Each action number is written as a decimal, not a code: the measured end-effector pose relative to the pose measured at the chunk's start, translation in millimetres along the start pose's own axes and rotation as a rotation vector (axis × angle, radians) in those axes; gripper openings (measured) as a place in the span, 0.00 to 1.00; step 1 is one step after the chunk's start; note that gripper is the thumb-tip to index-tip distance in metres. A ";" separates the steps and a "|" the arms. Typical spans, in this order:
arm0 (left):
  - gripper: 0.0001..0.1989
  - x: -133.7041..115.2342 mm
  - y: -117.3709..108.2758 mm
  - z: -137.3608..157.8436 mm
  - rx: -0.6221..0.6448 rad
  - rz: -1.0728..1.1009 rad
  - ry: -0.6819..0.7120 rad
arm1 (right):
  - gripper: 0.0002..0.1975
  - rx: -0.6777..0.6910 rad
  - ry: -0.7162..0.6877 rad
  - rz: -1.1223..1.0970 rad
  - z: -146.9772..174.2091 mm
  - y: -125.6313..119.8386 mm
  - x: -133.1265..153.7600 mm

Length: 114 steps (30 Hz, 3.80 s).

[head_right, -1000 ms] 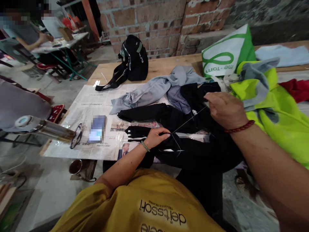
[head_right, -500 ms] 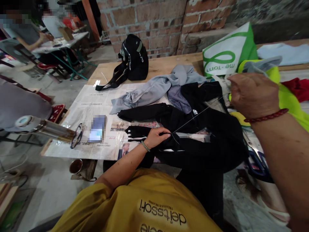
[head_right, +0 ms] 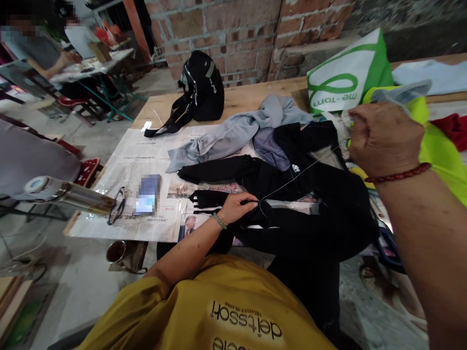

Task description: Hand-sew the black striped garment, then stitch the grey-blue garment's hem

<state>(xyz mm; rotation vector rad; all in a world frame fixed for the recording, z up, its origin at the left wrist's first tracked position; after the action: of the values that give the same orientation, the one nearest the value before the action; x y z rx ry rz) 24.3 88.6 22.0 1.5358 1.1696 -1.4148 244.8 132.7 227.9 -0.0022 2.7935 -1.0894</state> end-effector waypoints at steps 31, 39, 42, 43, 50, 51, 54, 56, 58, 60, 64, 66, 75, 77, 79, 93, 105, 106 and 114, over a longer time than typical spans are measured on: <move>0.11 -28.8 -5.7 12.8 0.234 -0.722 0.098 | 0.08 0.520 0.785 -1.019 173.4 105.0 88.7; 0.14 -26.1 -3.9 -12.9 0.197 -0.424 0.133 | 0.18 0.440 0.745 -1.066 171.0 104.1 86.2; 0.12 -12.6 -7.1 -15.0 0.138 -0.291 0.086 | 0.18 0.445 0.720 -1.056 171.1 108.4 85.5; 0.11 -10.0 -7.6 -14.8 0.131 -0.259 0.078 | 0.18 0.443 0.707 -1.044 171.0 109.2 85.3; 0.05 -14.5 -10.2 -12.7 0.100 -0.126 0.096 | 0.13 0.325 0.361 -0.864 157.7 82.7 94.4; 0.05 -16.2 -10.1 -12.5 0.102 -0.116 0.108 | 0.13 0.295 0.269 -0.827 154.2 73.9 98.5; 0.05 -20.4 -8.7 -11.7 0.124 -0.102 0.140 | 0.14 0.247 0.070 -0.728 147.7 53.6 107.1; 0.06 -22.3 -7.9 -11.1 0.136 -0.113 0.157 | 0.15 0.253 -0.006 -0.665 145.8 48.1 109.6; 0.06 -23.7 -6.7 -10.4 0.147 -0.128 0.177 | 0.16 0.270 -0.065 -0.601 145.5 47.5 111.5; 0.06 -24.3 -5.1 -9.4 0.160 -0.139 0.202 | 0.16 0.282 -0.106 -0.535 146.4 49.3 112.7; 0.06 -25.7 -3.2 -7.4 0.165 -0.155 0.286 | 0.16 0.261 -0.173 -0.445 148.4 48.0 117.4; 0.06 -27.6 -2.9 -6.4 0.158 -0.157 0.335 | 0.15 0.238 -0.211 -0.417 148.1 43.3 121.4; 0.05 -33.7 -2.7 -4.9 0.153 -0.164 0.394 | 0.16 0.321 -0.247 -0.599 140.8 34.2 131.3; 0.05 -32.8 -2.9 -5.2 0.155 -0.166 0.385 | 0.16 0.365 -0.168 -0.709 138.7 38.0 129.1; 0.06 -31.8 -3.1 -5.4 0.152 -0.175 0.380 | 0.15 0.428 -0.052 -0.820 137.4 45.2 126.5; 0.08 -34.0 4.4 -1.5 0.231 -0.229 0.426 | 0.13 0.842 0.542 -1.262 148.2 89.9 129.7; 0.09 -37.7 9.1 2.3 0.238 -0.344 0.487 | 0.18 0.766 0.358 -0.955 141.7 97.0 123.1; 0.09 -38.6 9.4 2.8 0.234 -0.349 0.493 | 0.18 0.770 0.354 -0.969 142.5 98.2 124.8; 0.09 -44.6 7.3 5.7 0.135 -0.351 0.504 | 0.19 0.811 0.463 -1.127 145.9 99.0 130.8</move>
<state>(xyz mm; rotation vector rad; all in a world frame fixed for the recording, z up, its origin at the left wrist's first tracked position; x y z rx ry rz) 30.2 74.6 65.0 1.9217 1.7438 -1.3842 139.8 100.5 37.9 -1.5167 2.3096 -2.6271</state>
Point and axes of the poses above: each hand's wrist, its own z-axis away from the middle knuckle, its own y-axis out of the palm, x = y × z, the point moved 9 cm from there along -z, towards the middle knuckle, and after that the axes turned 11 degrees about z, right-handed, at the moved point
